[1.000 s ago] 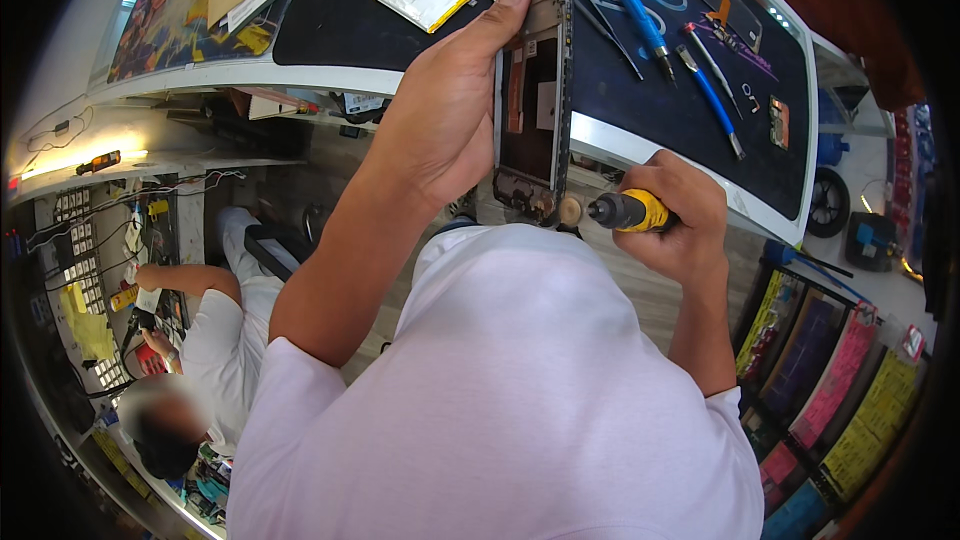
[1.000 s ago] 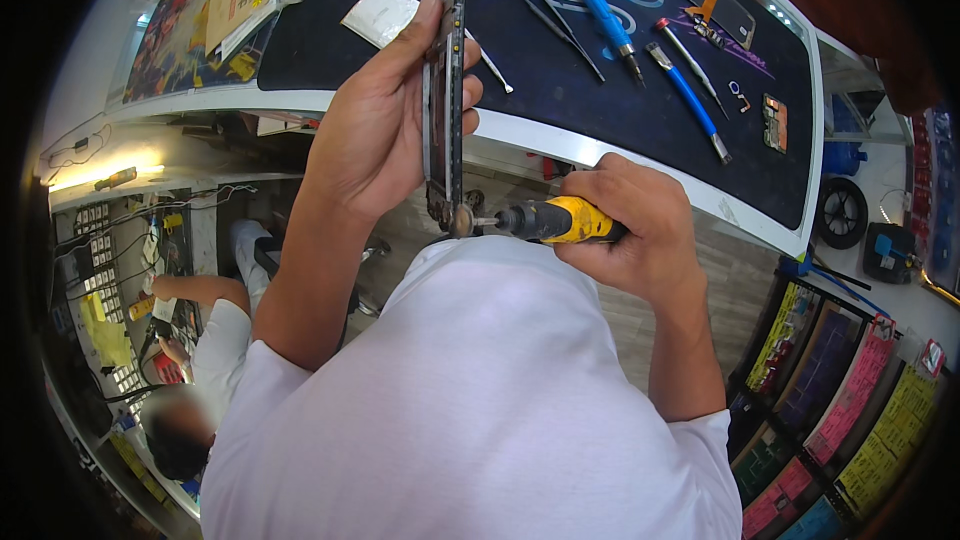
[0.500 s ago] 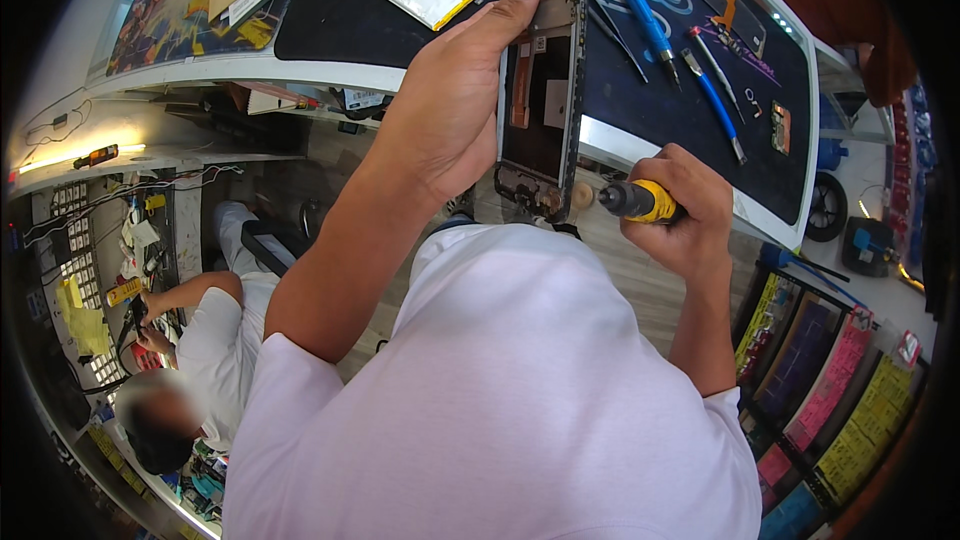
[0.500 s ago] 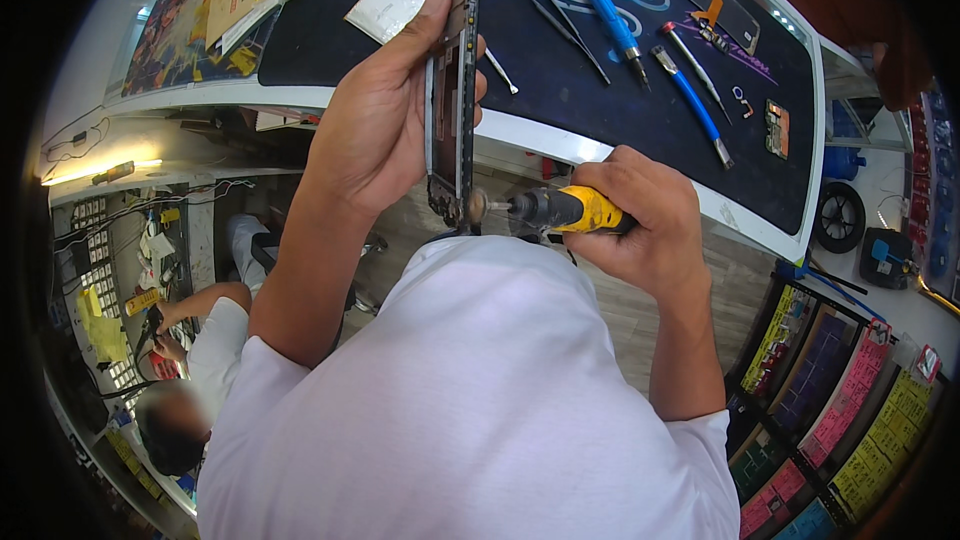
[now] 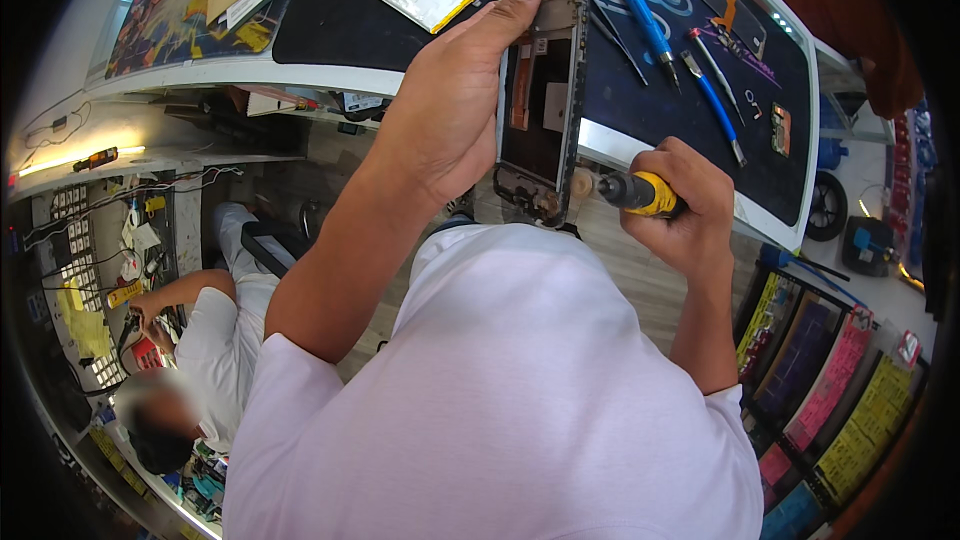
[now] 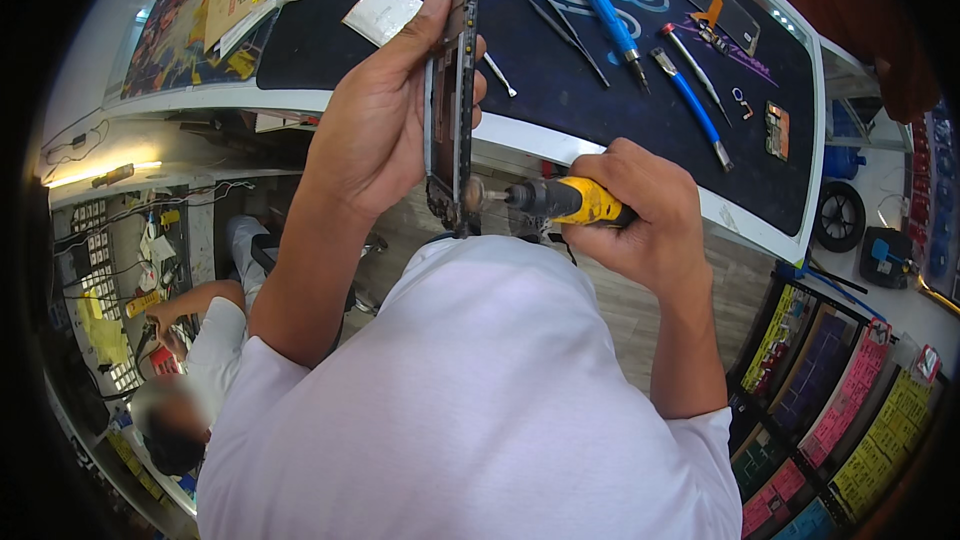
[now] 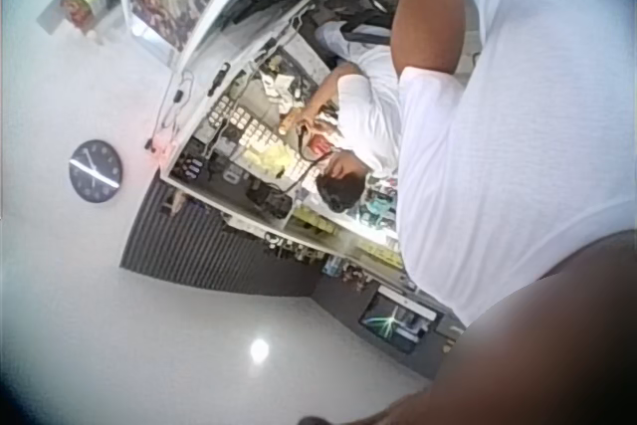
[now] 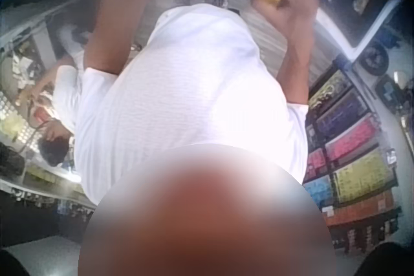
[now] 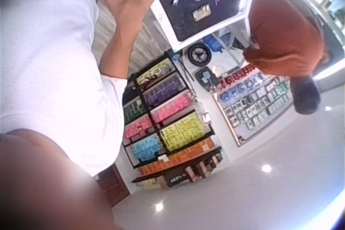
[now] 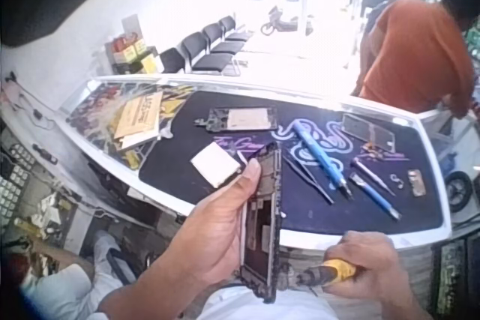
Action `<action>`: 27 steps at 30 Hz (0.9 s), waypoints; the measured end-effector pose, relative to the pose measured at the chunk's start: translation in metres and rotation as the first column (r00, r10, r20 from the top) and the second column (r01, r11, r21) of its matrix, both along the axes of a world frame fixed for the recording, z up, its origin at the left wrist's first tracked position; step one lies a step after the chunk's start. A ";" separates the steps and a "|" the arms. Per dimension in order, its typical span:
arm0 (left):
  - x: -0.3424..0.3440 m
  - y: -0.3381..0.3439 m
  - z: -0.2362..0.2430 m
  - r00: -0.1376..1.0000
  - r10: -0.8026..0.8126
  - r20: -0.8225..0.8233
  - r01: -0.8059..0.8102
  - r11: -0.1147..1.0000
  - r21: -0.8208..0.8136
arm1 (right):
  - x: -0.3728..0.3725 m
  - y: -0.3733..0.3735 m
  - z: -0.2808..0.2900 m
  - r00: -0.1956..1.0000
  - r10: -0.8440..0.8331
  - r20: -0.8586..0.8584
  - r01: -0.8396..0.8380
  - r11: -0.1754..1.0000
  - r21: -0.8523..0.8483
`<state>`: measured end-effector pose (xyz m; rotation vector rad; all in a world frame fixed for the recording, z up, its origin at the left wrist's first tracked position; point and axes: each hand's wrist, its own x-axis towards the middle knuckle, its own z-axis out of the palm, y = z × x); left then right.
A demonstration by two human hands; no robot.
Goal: The person disassembles a smartphone using a blue plastic pry tool and a yellow rotary tool, then reassembles it. The person also opens a cash drawer and counts several banknotes.
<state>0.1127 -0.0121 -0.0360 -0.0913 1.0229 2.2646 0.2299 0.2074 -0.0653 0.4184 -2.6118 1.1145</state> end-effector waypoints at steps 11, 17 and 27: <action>0.000 0.002 0.005 1.000 -0.014 0.015 0.014 0.999 -0.030 | -0.008 0.001 0.003 0.998 -0.046 0.038 0.047 0.998 -0.029; 0.001 0.005 0.004 1.000 -0.017 0.022 0.016 1.000 0.021 | -0.016 0.004 0.004 0.993 -0.110 0.040 0.111 0.994 -0.018; 0.001 0.007 0.005 1.000 -0.001 -0.007 0.001 1.000 -0.024 | -0.026 0.000 0.004 0.987 -0.157 0.038 0.160 0.985 -0.066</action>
